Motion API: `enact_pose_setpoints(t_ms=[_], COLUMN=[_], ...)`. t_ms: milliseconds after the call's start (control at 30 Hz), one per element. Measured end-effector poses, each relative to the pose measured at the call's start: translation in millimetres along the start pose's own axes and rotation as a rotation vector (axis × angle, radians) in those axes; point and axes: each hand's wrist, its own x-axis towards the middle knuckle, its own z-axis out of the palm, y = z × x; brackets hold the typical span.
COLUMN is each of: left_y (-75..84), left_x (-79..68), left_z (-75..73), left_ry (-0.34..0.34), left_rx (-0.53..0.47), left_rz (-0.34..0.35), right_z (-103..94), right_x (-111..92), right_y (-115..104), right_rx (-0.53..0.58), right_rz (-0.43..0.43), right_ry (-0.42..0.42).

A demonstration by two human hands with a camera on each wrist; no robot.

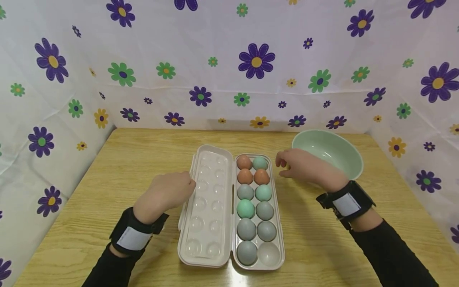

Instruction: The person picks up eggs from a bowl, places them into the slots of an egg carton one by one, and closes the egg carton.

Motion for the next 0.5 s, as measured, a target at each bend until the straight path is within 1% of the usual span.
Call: enact_pose_setpoints(t_ms=[133, 233, 367, 500], left_y=[0.2, 0.1, -0.4, -0.8], left_x=[0.8, 1.2, 0.6, -0.3], left_z=[0.3, 0.7, 0.6, 0.8], left_ry=[0.001, 0.000, 0.008, 0.021], left_rx=[0.024, 0.026, -0.001, -0.018], left_rz=[0.015, 0.017, 0.005, -0.003], right_z=[-8.3, -15.2, -23.7, -27.3], right_x=[2.5, 2.8, 4.6, 8.4], right_y=[12.7, 21.6, 36.8, 57.0], right_rx=[-0.025, -0.027, -0.043, -0.072], right_rz=[0.000, 0.019, 0.040, 0.062], right_ry=[0.012, 0.006, 0.002, -0.013])
